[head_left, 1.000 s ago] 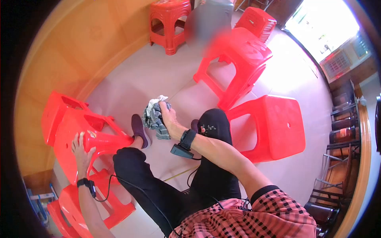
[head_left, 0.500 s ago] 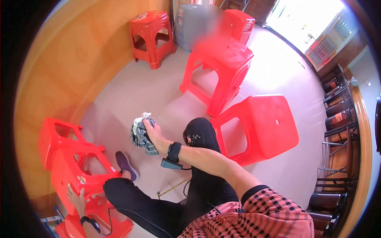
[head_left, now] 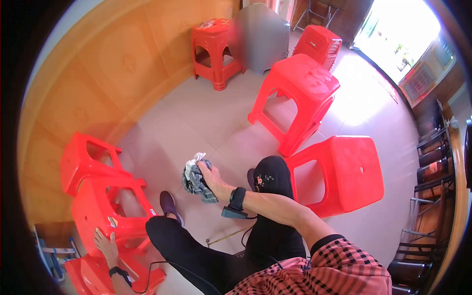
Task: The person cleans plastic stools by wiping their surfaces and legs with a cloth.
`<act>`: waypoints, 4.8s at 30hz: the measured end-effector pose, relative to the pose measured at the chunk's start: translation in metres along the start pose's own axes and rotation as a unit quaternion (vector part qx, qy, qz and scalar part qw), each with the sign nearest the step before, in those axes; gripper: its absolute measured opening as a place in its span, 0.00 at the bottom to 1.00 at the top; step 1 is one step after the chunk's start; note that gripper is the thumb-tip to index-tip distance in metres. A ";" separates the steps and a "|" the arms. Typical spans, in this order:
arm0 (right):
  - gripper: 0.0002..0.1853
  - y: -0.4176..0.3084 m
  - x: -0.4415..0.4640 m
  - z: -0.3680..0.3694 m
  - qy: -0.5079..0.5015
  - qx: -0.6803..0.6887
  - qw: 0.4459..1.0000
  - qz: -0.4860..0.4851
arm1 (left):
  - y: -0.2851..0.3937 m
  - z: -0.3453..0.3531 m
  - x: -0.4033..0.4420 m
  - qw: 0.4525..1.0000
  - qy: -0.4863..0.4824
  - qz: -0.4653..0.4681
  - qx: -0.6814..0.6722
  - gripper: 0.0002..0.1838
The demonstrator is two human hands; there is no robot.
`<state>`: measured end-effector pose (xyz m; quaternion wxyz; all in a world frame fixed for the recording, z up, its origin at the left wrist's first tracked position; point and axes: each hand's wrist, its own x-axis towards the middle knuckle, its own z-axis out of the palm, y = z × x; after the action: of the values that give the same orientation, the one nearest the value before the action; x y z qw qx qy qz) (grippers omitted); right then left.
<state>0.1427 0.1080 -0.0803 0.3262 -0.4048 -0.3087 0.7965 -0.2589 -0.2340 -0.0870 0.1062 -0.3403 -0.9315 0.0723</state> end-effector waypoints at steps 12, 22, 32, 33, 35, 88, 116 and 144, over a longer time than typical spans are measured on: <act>0.14 -0.008 -0.009 0.003 -0.068 0.087 0.994 -0.009 | 0.166 -0.117 0.039 0.850 -0.068 0.102 -0.512 0.32; 0.20 0.005 0.027 0.010 0.104 0.089 0.982 -0.130 | 0.540 -0.291 -0.081 0.624 -0.345 0.462 -0.528 0.30; 0.21 -0.015 0.032 0.000 0.128 0.118 0.973 -0.149 | 0.670 -0.206 -0.183 0.628 -0.444 0.451 -0.453 0.35; 0.22 -0.016 0.032 -0.002 0.131 0.121 0.972 -0.152 | 0.672 -0.204 -0.185 0.626 -0.446 0.457 -0.447 0.35; 0.22 -0.023 0.037 -0.003 0.135 0.128 0.969 -0.161 | 0.676 -0.204 -0.183 0.599 -0.412 0.494 -0.476 0.34; 0.29 -0.232 -0.197 -0.404 0.630 -0.277 0.656 -0.310 | 0.615 -0.172 -0.180 0.416 -0.551 0.232 -0.685 0.28; 0.37 -0.176 -0.220 -0.362 0.540 -0.379 0.720 -0.215 | 0.547 -0.201 -0.165 0.469 -0.601 0.234 -0.603 0.26; 0.40 -0.235 -0.150 -0.081 0.258 -0.560 0.712 -0.335 | 0.403 -0.177 -0.100 0.364 -0.382 0.043 -0.848 0.31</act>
<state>0.3434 0.1512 0.1246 0.3518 -0.5735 -0.7175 0.1805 0.1085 0.0176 -0.0145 -0.6089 -0.2265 -0.4263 -0.6294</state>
